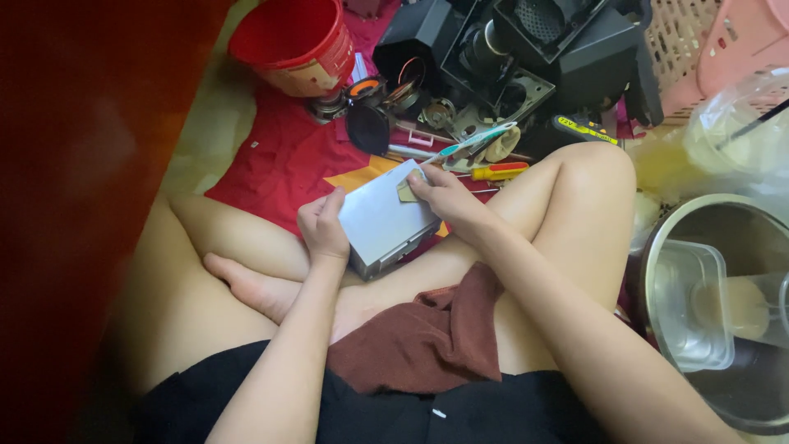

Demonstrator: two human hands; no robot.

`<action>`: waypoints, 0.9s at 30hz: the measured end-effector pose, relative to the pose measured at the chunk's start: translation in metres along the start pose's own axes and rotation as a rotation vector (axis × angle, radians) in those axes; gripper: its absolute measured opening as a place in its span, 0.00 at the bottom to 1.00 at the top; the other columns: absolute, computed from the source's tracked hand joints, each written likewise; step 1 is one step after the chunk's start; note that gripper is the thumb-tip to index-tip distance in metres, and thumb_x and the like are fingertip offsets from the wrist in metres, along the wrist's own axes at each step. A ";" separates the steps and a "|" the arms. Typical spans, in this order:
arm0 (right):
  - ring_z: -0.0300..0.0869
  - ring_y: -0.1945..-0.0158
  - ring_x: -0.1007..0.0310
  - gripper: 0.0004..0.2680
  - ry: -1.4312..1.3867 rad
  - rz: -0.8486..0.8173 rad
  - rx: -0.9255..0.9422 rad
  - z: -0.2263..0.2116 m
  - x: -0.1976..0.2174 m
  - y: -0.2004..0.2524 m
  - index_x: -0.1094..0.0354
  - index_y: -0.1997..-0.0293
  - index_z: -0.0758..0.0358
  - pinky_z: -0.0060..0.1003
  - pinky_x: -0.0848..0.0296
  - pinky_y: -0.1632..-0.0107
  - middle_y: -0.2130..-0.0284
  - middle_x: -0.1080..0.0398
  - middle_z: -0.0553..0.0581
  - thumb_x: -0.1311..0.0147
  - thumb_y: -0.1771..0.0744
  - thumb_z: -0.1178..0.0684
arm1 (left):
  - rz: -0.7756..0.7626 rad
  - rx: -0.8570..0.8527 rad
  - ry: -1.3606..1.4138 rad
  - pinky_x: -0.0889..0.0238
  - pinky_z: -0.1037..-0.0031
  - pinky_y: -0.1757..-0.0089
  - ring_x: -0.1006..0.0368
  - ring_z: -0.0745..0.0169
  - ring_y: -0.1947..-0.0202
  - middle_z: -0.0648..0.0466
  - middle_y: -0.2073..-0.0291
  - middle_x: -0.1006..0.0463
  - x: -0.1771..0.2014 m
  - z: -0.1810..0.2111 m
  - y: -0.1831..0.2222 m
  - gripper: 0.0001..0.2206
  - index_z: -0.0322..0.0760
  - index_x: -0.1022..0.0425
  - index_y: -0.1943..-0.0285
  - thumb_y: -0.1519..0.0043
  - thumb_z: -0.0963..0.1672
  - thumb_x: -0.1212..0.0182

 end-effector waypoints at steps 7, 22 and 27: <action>0.51 0.40 0.45 0.19 -0.075 0.002 -0.026 -0.023 -0.004 0.025 0.44 0.42 0.61 0.45 0.44 0.42 0.48 0.40 0.64 0.53 0.36 0.46 | 0.000 -0.002 -0.006 0.49 0.82 0.73 0.44 0.68 0.82 0.57 0.93 0.41 0.001 -0.008 -0.007 0.15 0.44 0.35 0.91 0.51 0.48 0.45; 0.53 0.53 0.34 0.27 0.128 -0.010 0.120 -0.026 -0.004 0.013 0.41 0.46 0.65 0.46 0.36 0.51 0.61 0.34 0.68 0.39 0.45 0.42 | -0.038 0.026 -0.013 0.50 0.83 0.74 0.45 0.70 0.83 0.59 0.93 0.42 -0.002 0.002 -0.001 0.15 0.45 0.37 0.91 0.50 0.47 0.46; 0.52 0.53 0.34 0.33 0.093 -0.059 0.130 -0.018 -0.005 0.005 0.42 0.45 0.63 0.43 0.36 0.52 0.62 0.34 0.65 0.31 0.52 0.45 | -0.060 0.016 0.021 0.51 0.82 0.75 0.46 0.69 0.84 0.59 0.93 0.43 -0.003 0.005 0.001 0.17 0.43 0.37 0.92 0.49 0.47 0.47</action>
Point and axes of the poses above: each hand's wrist, its own y-axis away from the middle knuckle, its own x-axis out of the back of the hand, z = x × y, the point moved 9 cm from there along -y, towards the middle knuckle
